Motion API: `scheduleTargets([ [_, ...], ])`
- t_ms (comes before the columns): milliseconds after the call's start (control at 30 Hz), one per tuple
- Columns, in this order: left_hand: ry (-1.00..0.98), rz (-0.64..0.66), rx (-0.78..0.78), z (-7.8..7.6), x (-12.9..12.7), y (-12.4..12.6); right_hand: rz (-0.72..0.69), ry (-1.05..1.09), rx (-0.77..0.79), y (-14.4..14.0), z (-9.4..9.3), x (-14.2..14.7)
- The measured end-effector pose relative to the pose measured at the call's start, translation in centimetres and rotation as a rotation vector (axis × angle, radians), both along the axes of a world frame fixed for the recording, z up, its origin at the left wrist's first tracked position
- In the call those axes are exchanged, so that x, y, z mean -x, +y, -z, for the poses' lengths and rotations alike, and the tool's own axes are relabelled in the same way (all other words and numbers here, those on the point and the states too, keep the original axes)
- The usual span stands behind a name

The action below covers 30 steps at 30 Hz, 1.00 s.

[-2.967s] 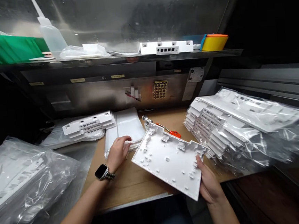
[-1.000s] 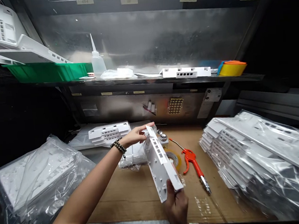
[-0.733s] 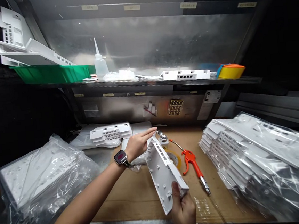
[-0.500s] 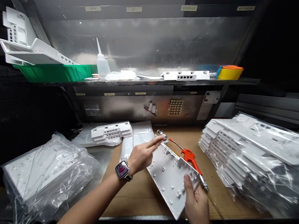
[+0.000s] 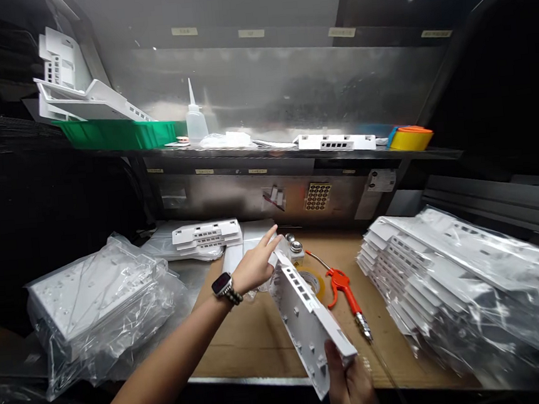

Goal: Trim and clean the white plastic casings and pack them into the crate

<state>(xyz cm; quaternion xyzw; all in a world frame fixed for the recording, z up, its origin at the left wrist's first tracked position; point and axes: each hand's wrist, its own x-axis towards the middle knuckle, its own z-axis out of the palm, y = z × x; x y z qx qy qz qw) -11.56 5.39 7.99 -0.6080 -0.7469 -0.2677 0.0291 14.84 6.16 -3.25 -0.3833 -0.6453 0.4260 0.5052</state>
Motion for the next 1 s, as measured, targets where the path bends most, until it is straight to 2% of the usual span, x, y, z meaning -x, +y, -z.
scheduleTargets([
  [133,-0.150,0.108,-0.013,-0.5,2.4,0.7,0.091,0.039,-0.058,-0.1,1.1,-1.4],
  [267,-0.234,0.147,-0.039,0.9,2.3,0.9,0.176,0.052,-0.152,0.2,1.9,-1.4],
  [400,-0.292,0.165,-0.099,1.8,0.8,1.1,0.063,0.072,-0.279,-0.5,2.7,0.5],
  [533,-0.260,0.099,-0.227,1.6,0.0,1.0,-0.033,0.045,-0.303,-1.1,4.0,1.5],
  [633,-0.153,0.068,-0.278,1.5,-0.6,0.3,-0.027,0.034,-0.255,-1.1,4.1,1.2],
  [700,-0.067,0.105,-0.259,1.8,-1.4,-0.4,0.000,0.009,-0.184,-0.8,3.4,0.8],
  [833,0.046,0.164,-0.197,3.1,-4.1,-2.1,0.168,-0.037,0.055,0.7,1.5,-0.4],
  [933,0.057,0.167,-0.162,3.9,-6.9,-3.2,0.238,0.038,0.183,1.7,0.7,-1.3],
  [1000,-0.026,0.222,-0.150,3.8,-9.1,-3.9,0.213,0.095,0.200,1.9,0.3,-1.3],
])
